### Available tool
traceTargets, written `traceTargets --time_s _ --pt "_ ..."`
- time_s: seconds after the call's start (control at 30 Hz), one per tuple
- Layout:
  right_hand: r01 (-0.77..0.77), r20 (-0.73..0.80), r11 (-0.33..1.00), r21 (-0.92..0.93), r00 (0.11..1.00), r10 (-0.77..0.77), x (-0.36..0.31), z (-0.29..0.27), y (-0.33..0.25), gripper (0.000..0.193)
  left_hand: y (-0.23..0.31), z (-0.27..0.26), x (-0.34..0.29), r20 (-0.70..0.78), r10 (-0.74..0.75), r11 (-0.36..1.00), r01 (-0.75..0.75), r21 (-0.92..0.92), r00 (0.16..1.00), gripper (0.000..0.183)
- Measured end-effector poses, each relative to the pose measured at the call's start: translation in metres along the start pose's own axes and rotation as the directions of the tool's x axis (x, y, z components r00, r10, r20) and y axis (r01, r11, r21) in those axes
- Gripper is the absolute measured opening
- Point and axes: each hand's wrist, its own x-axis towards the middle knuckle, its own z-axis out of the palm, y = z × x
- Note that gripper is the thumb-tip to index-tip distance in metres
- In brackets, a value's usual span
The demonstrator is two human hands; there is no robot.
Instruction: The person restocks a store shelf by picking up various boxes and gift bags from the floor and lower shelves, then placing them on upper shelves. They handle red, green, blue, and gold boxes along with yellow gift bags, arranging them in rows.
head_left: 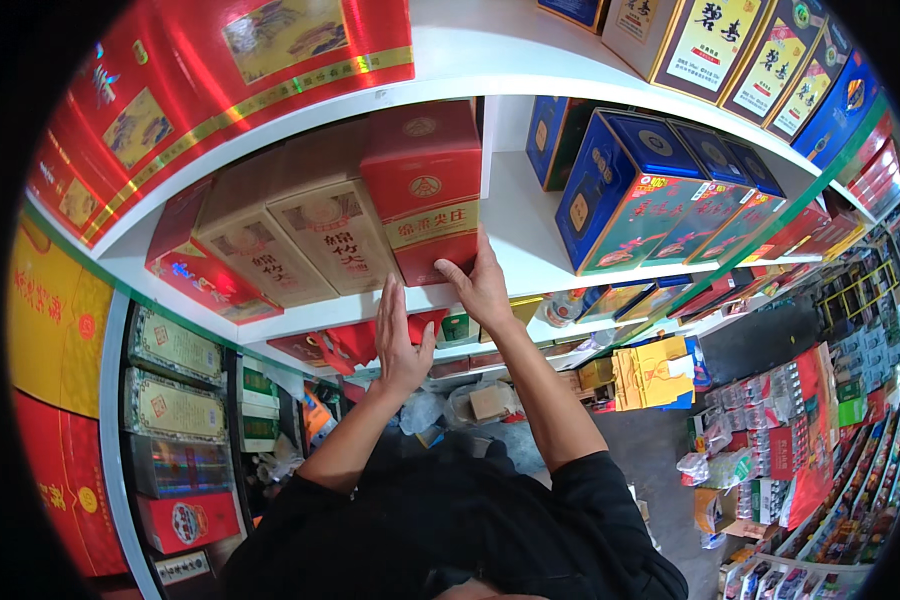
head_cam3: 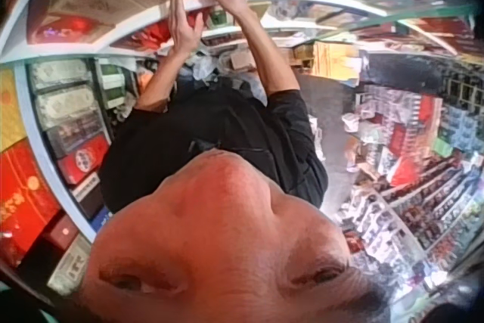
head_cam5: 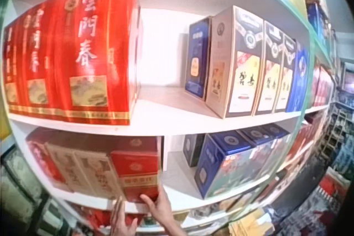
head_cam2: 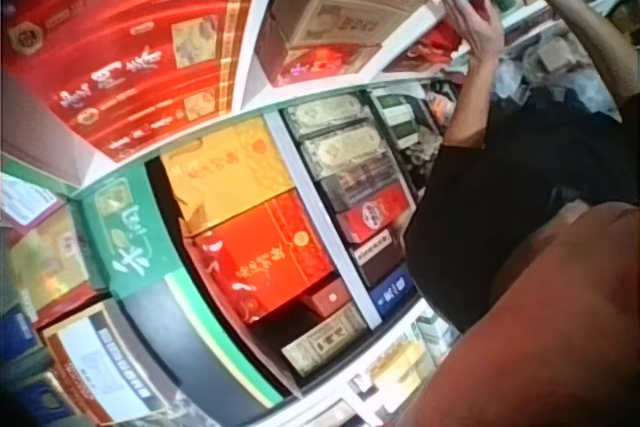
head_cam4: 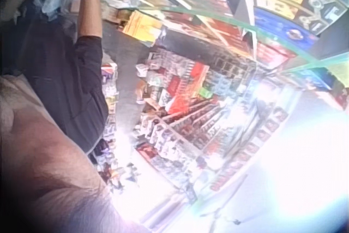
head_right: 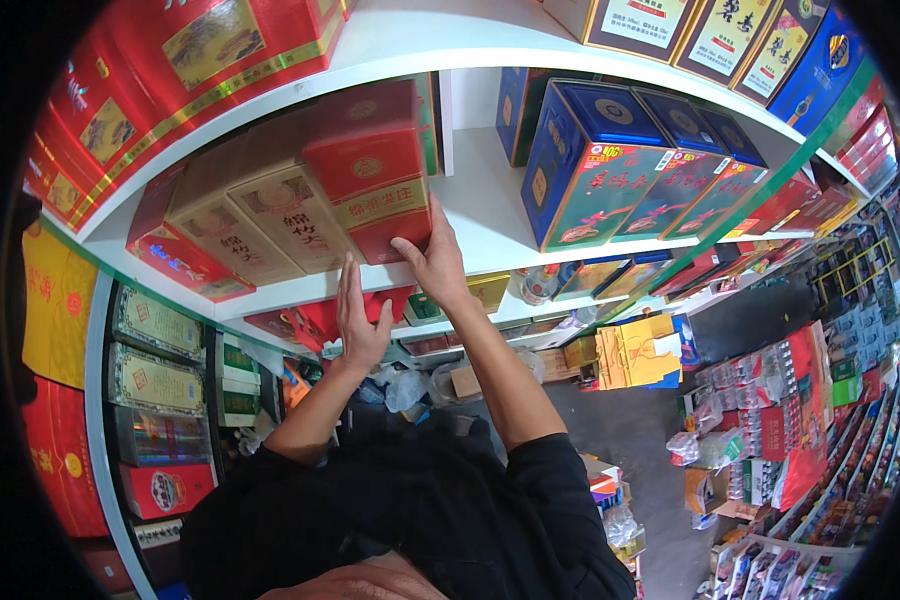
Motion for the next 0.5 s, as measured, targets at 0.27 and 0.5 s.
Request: traceTargets --time_s 0.27,0.5 --pt "0.173 -0.296 0.959 -0.225 0.926 -0.236 -0.018 0.025 0.016 0.095 -0.039 0.001 -0.001 0.062 0.139 0.989 -0.141 0.034 0.988 0.070" --pt "0.357 -0.255 0.896 -0.264 0.870 -0.421 -0.181 0.037 0.050 0.072 -0.061 0.003 -0.004 0.134 0.236 0.964 -0.249 0.089 0.962 0.062"
